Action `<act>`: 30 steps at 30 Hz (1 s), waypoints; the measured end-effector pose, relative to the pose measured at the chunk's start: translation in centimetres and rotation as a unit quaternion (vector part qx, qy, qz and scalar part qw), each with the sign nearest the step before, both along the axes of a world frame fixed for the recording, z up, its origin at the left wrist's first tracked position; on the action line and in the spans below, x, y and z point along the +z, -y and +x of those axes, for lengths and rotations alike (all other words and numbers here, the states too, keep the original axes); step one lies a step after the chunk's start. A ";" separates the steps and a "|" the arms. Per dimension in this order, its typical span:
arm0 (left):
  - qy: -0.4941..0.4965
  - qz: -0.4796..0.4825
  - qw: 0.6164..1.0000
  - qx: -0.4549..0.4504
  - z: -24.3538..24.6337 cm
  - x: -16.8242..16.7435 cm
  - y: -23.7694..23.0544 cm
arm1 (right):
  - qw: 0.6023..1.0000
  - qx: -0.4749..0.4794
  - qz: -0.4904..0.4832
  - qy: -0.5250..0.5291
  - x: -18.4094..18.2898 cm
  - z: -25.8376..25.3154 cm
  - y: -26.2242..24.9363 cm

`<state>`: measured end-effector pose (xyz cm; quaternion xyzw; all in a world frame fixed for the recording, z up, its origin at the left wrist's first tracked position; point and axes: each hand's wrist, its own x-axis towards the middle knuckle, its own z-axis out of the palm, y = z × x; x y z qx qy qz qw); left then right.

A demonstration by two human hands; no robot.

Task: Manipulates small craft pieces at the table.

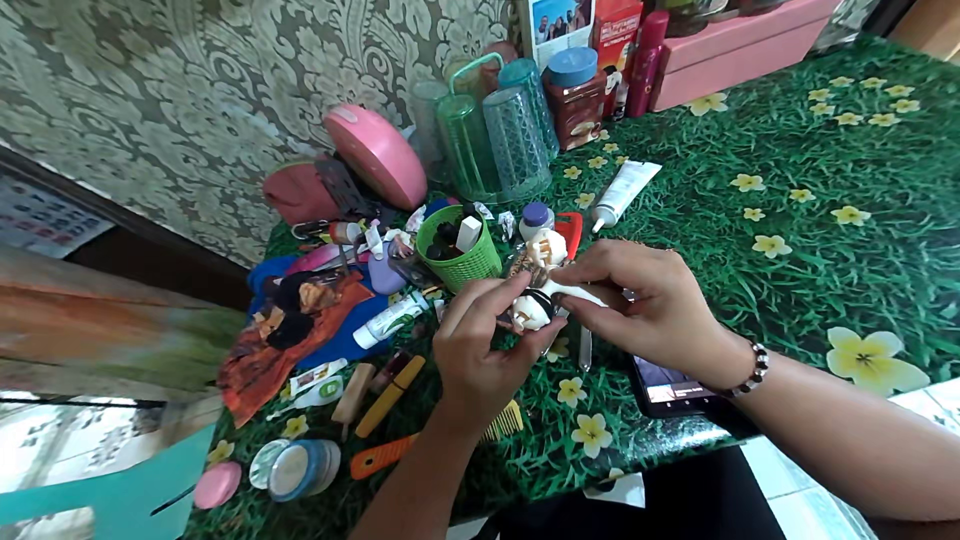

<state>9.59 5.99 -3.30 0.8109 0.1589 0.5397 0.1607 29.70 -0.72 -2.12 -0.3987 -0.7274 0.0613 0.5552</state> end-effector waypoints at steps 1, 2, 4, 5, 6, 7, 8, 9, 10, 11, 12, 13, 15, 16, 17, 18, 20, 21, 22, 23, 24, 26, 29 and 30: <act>0.003 -0.012 1.000 -0.012 0.0 0.0 0.0 | 1.000 0.002 0.000 -0.002 0.0 0.0 0.0; 0.004 -0.023 1.000 -0.019 0.0 -0.1 0.1 | 1.000 0.005 0.001 -0.004 0.0 0.0 0.0; 0.004 -0.034 0.999 -0.030 -0.1 -0.1 0.2 | 1.000 0.009 0.005 -0.005 0.0 -0.1 0.0; 0.004 -0.034 0.999 -0.033 -0.1 -0.1 0.2 | 1.000 0.011 0.005 -0.005 0.0 -0.1 0.0; 0.005 -0.032 0.999 -0.034 -0.1 -0.1 0.2 | 1.000 0.015 0.005 -0.006 0.0 -0.1 0.0; 0.006 -0.029 0.999 -0.035 -0.1 0.0 0.2 | 1.000 0.018 0.005 -0.006 0.0 -0.1 0.0; 0.006 -0.026 0.999 -0.035 -0.2 0.0 0.2 | 1.000 0.020 0.005 -0.008 0.0 -0.1 0.0; 0.006 -0.024 0.999 -0.035 -0.2 0.0 0.2 | 1.000 0.022 0.004 -0.010 0.0 -0.2 0.0; 0.006 -0.022 0.999 -0.034 -0.2 0.0 0.2 | 1.000 0.025 0.001 -0.012 0.0 -0.2 0.0; 0.004 -0.022 0.999 -0.033 -0.3 0.0 0.2 | 0.999 0.029 -0.002 -0.014 0.0 -0.2 0.0; -0.002 -0.023 0.999 -0.030 -0.3 0.0 0.2 | 0.999 0.029 -0.006 -0.014 0.0 -0.2 0.0; -0.012 -0.023 0.999 -0.025 -0.2 0.2 0.2 | 0.999 0.027 -0.010 -0.013 0.0 -0.1 0.0; -0.049 -0.026 0.998 -0.006 -0.2 0.6 0.1 | 1.000 0.008 -0.021 -0.003 0.1 0.4 -0.2; -0.066 -0.036 0.997 0.000 -0.4 0.9 -0.1 | 1.000 -0.009 -0.027 0.001 0.3 0.9 -0.3; -0.077 -0.055 0.996 0.002 -0.6 1.0 -0.3 | 0.999 -0.031 -0.035 0.002 0.5 1.6 -0.4; -0.073 -0.068 0.995 0.005 -1.0 1.2 -0.7 | 0.997 -0.060 -0.044 -0.003 0.9 2.6 -0.6; -0.025 -0.072 0.997 0.021 -1.7 1.7 -1.6 | 0.986 -0.148 -0.071 -0.008 1.5 5.4 -0.9; 0.011 -0.059 0.998 0.030 -2.2 2.0 -2.2 | 0.976 -0.197 -0.090 -0.005 1.7 7.0 -0.9; 0.045 -0.034 0.998 0.036 -2.8 2.2 -2.8 | 0.964 -0.242 -0.111 -0.006 1.8 8.6 -0.7; 0.067 -0.014 0.997 0.045 -3.6 2.5 -3.1 | 0.950 -0.279 -0.137 -0.006 1.8 10.1 -0.2; 0.083 0.004 0.995 0.061 -4.4 3.0 -3.2 | 0.936 -0.312 -0.164 -0.003 1.9 11.4 0.6; 0.093 0.030 0.990 0.098 -6.5 4.6 -2.4 | 0.906 -0.363 -0.219 0.016 1.8 13.6 2.3; 0.105 0.028 0.985 0.133 -10.9 6.6 1.0 | 0.866 -0.409 -0.286 0.041 -0.9 16.6 5.6; 0.109 0.027 0.984 0.135 -12.5 6.7 2.2 | 0.854 -0.428 -0.292 0.053 -2.8 18.6 6.8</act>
